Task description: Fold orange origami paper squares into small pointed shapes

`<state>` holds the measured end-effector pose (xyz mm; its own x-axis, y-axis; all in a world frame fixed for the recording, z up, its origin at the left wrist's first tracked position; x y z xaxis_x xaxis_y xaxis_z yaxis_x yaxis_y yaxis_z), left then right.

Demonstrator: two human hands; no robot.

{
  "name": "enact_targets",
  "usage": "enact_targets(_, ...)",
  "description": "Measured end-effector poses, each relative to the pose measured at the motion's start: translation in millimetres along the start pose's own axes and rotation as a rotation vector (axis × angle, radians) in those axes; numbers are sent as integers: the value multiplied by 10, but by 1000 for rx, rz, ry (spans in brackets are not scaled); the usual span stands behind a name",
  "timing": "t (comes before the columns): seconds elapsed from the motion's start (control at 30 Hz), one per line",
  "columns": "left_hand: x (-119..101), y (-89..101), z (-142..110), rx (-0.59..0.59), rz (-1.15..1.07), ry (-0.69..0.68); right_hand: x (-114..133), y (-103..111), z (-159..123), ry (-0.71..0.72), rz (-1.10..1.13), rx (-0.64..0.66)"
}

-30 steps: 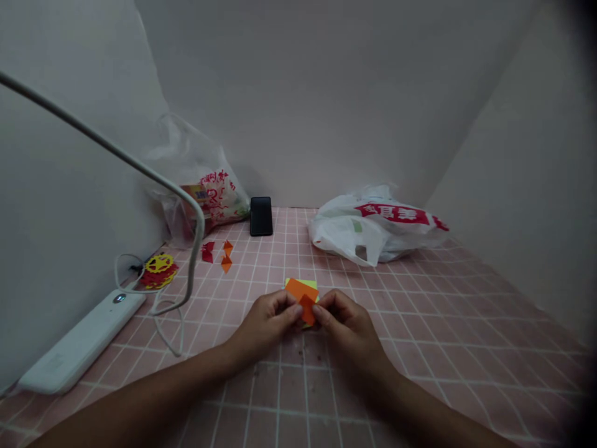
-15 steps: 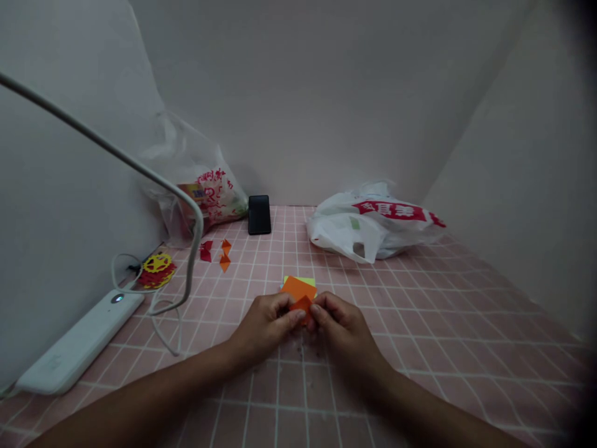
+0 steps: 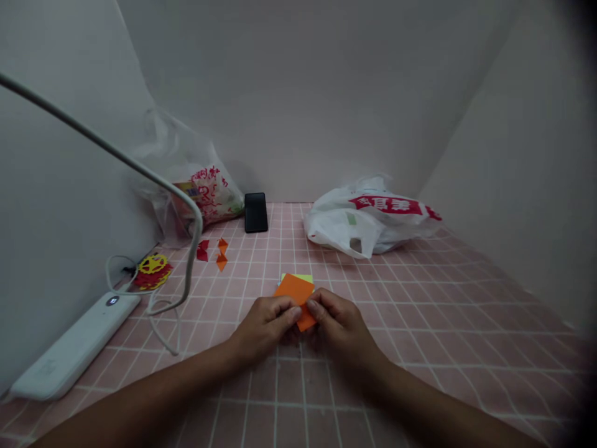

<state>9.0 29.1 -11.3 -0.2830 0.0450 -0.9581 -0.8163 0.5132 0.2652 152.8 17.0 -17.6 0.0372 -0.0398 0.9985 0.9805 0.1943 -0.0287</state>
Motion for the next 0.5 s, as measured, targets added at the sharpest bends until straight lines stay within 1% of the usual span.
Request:
enact_targets(0.07,-10,9,-1,-18,72,-18,11,5,6,19,-33,-9)
enact_targets(0.17,-41,20,-5,-51,195,-67,35,23,8,62,-149,-63)
enact_targets(0.2,-56,25,-8,-72,237,-94,30,24,8,50,-147,-72)
enact_targets(0.27,-79,40,-14,-129,299,-138,-4,11,9,-30,-52,-56)
enact_targets(0.33,-73,54,-13,-168,302,-123,-26,-6,10,-97,50,-19)
enact_targets(0.37,-68,57,-10,-173,289,-112,-11,-4,12,-76,36,-14)
enact_targets(0.47,-60,46,-6,-156,237,-92,80,10,15,100,-188,7)
enact_targets(0.5,-60,37,-8,-144,213,-89,92,18,14,125,-223,2)
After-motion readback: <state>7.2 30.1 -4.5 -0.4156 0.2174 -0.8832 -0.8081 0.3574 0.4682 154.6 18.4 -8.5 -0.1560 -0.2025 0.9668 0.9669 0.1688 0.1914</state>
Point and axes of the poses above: each hand's wrist, its own z-axis towards the middle knuckle, its own y-axis out of the back of the hand, x = y × z, the point moved 4 cm from there along z, towards the middle knuckle, and after that the axes turned 7 degrees about z, right-handed, at the moved point
